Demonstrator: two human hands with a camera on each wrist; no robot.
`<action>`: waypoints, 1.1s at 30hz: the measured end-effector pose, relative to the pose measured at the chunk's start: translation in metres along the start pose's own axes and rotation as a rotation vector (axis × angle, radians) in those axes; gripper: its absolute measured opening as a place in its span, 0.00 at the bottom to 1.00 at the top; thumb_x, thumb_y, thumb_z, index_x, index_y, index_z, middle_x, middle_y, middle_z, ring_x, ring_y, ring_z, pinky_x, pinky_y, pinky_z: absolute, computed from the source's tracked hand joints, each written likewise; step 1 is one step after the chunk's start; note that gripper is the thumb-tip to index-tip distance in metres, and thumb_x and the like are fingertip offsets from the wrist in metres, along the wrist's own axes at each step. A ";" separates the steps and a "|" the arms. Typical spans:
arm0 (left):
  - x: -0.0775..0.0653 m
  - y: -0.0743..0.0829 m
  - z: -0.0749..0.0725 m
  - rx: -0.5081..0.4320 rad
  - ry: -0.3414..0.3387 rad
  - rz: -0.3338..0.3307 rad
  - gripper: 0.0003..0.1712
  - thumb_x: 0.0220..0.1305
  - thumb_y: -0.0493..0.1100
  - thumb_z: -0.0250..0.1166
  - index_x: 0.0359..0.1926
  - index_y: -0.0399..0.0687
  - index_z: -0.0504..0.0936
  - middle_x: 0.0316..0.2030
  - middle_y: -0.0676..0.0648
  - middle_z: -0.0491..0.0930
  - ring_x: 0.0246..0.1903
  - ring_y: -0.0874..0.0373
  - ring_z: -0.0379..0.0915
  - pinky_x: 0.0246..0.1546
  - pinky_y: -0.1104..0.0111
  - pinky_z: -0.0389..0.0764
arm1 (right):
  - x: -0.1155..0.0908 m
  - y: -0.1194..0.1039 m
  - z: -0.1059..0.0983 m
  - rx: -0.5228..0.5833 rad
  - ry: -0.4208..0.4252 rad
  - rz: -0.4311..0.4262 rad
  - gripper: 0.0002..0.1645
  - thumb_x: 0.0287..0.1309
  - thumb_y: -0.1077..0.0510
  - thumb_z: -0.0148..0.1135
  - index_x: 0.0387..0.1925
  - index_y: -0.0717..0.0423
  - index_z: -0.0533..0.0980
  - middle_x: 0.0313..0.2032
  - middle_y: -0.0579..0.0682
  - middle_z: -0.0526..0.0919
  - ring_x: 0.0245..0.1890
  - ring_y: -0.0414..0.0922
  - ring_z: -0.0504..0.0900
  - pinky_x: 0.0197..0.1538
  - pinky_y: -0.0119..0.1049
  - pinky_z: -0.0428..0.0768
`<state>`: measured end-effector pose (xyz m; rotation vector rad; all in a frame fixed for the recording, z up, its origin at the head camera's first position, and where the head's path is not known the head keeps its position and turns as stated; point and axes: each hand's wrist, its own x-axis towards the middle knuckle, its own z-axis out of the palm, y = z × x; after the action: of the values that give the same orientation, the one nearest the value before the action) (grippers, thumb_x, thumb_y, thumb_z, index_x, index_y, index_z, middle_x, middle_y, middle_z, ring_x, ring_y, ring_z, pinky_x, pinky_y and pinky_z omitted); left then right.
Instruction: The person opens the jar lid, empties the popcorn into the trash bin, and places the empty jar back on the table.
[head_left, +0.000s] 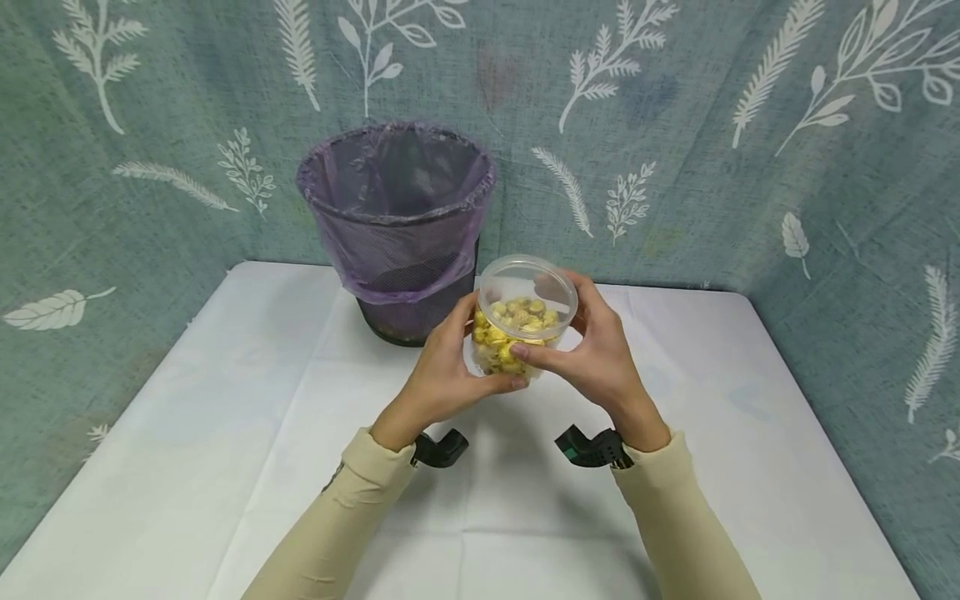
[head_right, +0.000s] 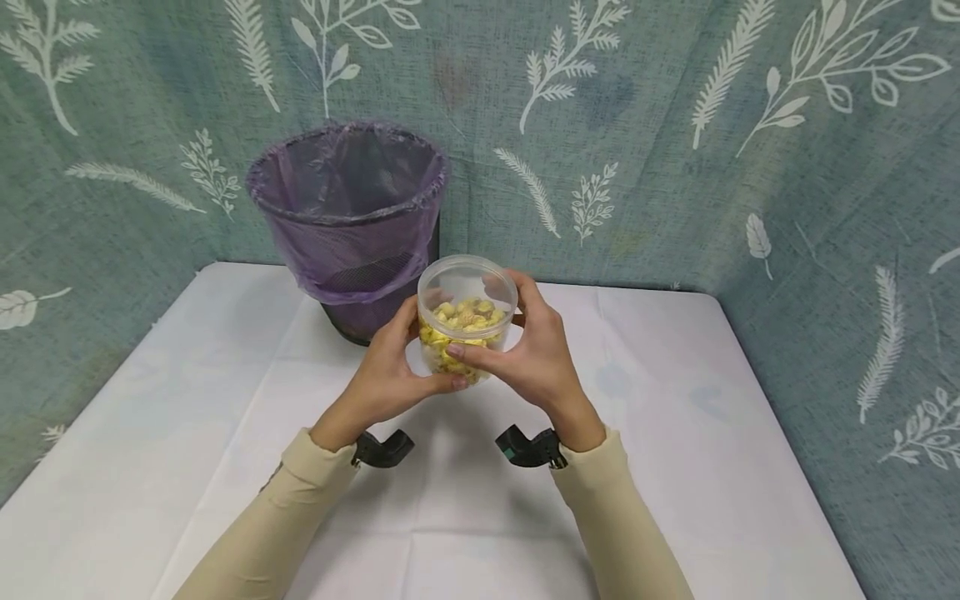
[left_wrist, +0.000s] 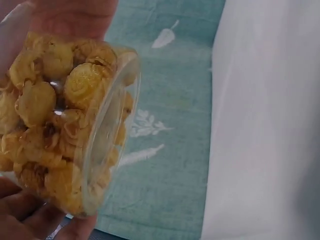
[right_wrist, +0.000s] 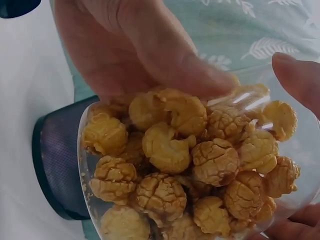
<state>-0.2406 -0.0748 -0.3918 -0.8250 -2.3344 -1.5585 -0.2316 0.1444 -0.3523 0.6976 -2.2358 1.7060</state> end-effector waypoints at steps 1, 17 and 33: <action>0.000 -0.001 0.000 0.003 0.010 0.007 0.61 0.45 0.46 0.88 0.76 0.43 0.63 0.65 0.47 0.76 0.63 0.53 0.73 0.65 0.51 0.76 | 0.000 0.000 0.001 0.004 -0.010 -0.003 0.53 0.48 0.67 0.84 0.74 0.58 0.67 0.65 0.54 0.77 0.63 0.52 0.78 0.65 0.53 0.77; -0.001 -0.005 0.004 0.041 0.095 0.023 0.57 0.44 0.47 0.89 0.71 0.39 0.69 0.59 0.45 0.79 0.57 0.53 0.76 0.60 0.53 0.79 | 0.001 0.006 0.013 0.151 0.064 0.027 0.53 0.54 0.71 0.77 0.77 0.63 0.60 0.70 0.57 0.72 0.68 0.53 0.73 0.71 0.56 0.70; 0.000 -0.005 -0.002 0.061 0.055 0.031 0.56 0.42 0.49 0.90 0.70 0.41 0.72 0.57 0.47 0.81 0.56 0.56 0.77 0.59 0.56 0.79 | 0.002 0.011 0.011 0.188 0.057 -0.018 0.51 0.53 0.66 0.79 0.76 0.60 0.65 0.70 0.54 0.73 0.67 0.49 0.74 0.68 0.46 0.73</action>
<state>-0.2442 -0.0778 -0.3950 -0.7911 -2.3070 -1.4716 -0.2376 0.1354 -0.3643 0.6975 -2.0445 1.9198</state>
